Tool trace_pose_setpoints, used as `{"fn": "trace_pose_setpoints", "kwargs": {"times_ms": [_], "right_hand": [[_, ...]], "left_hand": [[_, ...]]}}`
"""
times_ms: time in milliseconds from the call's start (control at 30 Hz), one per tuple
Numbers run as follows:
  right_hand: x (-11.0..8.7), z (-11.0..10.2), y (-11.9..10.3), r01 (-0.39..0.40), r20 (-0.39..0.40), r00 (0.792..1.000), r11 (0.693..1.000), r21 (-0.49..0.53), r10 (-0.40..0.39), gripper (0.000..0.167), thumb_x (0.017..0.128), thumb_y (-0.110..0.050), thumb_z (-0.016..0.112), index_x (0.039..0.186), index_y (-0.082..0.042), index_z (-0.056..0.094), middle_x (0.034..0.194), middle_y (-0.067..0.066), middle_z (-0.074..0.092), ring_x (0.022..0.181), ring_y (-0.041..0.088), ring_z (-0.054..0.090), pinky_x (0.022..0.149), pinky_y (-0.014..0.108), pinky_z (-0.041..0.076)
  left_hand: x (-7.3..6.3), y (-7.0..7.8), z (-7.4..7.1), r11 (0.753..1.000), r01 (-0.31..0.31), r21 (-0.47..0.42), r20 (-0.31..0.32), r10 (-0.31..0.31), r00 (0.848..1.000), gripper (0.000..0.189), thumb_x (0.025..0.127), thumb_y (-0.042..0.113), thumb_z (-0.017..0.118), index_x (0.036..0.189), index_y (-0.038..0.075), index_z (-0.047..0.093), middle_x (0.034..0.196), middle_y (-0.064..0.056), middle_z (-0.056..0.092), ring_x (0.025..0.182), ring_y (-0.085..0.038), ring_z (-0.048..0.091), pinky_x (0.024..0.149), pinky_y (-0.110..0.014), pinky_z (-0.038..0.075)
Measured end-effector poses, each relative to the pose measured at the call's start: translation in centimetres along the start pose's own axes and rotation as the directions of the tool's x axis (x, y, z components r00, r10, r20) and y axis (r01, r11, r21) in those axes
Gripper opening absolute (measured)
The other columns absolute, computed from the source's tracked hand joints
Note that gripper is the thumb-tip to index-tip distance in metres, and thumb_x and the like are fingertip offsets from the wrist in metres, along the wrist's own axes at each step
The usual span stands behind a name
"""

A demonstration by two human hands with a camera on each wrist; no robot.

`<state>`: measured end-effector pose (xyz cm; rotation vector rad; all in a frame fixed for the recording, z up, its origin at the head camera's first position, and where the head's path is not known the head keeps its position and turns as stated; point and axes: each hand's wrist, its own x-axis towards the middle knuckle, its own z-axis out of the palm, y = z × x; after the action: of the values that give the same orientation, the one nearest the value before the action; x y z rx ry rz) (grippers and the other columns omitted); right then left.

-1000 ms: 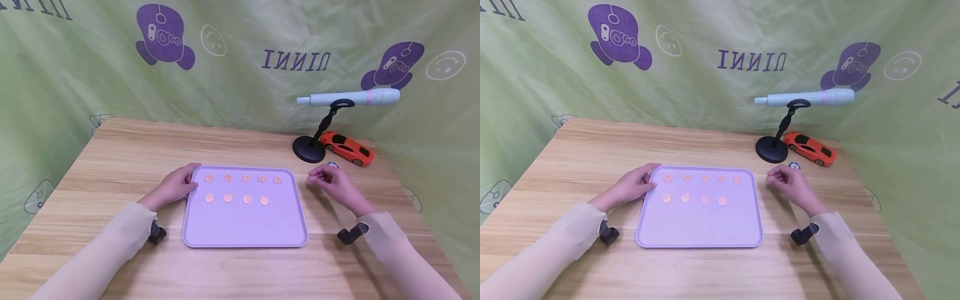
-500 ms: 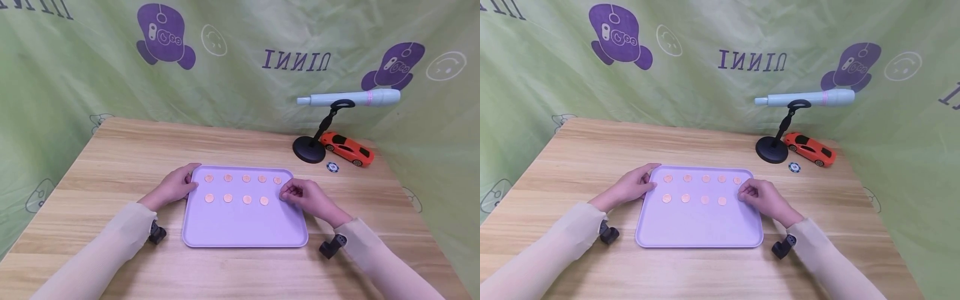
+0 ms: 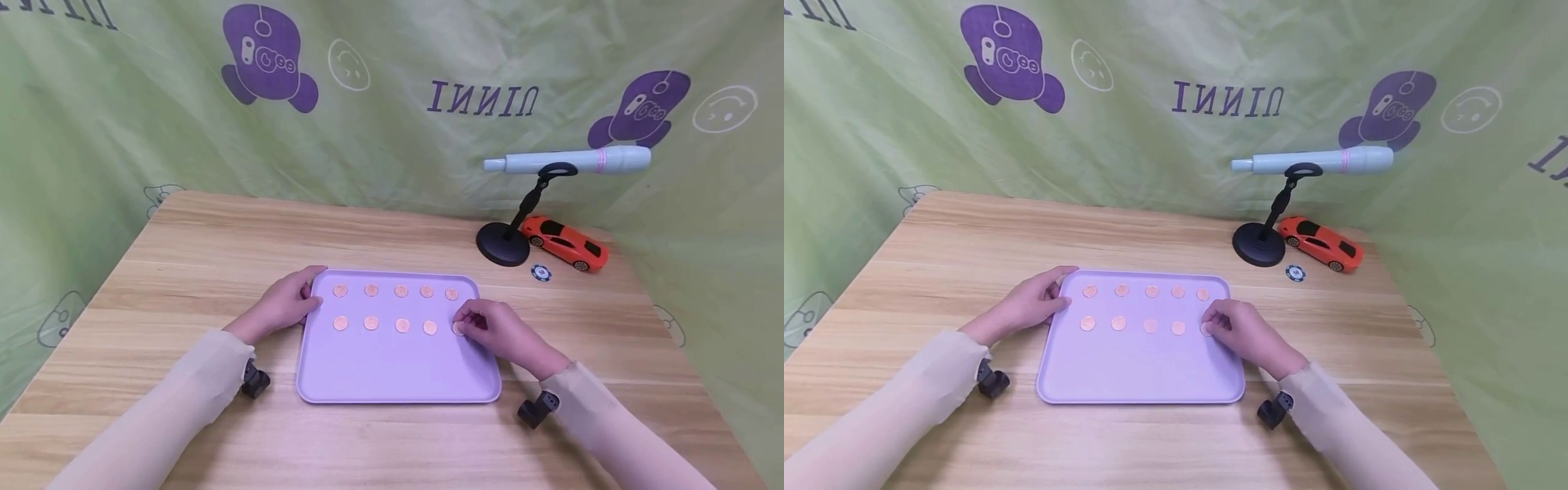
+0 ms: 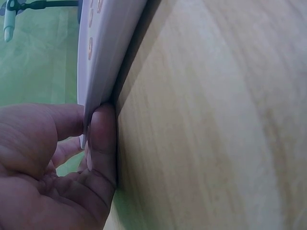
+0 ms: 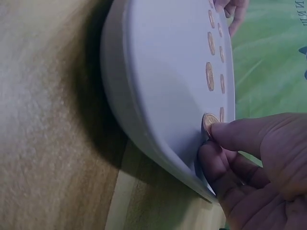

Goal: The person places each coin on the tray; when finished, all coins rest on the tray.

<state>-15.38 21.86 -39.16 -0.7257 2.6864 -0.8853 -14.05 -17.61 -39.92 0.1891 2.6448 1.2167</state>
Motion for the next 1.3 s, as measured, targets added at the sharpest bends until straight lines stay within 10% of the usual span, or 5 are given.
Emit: {"fn": "trace_pose_setpoints", "kwargs": {"times_ms": [833, 1300], "right_hand": [[-0.3, -0.2, -0.4, 0.008, 0.006, 1.0, 0.999, -0.05, -0.008, 0.01, 0.095, -0.002, 0.073, 0.104, -0.005, 0.073, 0.094, 0.004, 0.069, 0.084, 0.013, 0.059, 0.073, 0.021, 0.055], [-2.0, -1.3, 1.0, -0.034, -0.23, 0.973, 0.997, -0.074, 0.016, 0.016, 0.101, -0.008, 0.067, 0.115, -0.003, 0.072, 0.11, 0.012, 0.069, 0.099, 0.024, 0.067, 0.088, 0.043, 0.064]], "left_hand": [[0.2, 0.5, 0.3, 1.0, -0.005, -0.005, 0.011, 0.005, 1.0, 0.063, 0.099, 0.003, 0.061, 0.158, -0.001, 0.039, 0.087, -0.011, 0.055, 0.066, -0.015, 0.057, 0.06, -0.027, 0.057], [-0.1, 0.0, 0.2, 1.0, -0.008, -0.009, 0.018, 0.008, 1.0, 0.065, 0.099, 0.004, 0.062, 0.158, -0.003, 0.038, 0.086, -0.011, 0.055, 0.064, -0.014, 0.057, 0.057, -0.026, 0.058]]}}
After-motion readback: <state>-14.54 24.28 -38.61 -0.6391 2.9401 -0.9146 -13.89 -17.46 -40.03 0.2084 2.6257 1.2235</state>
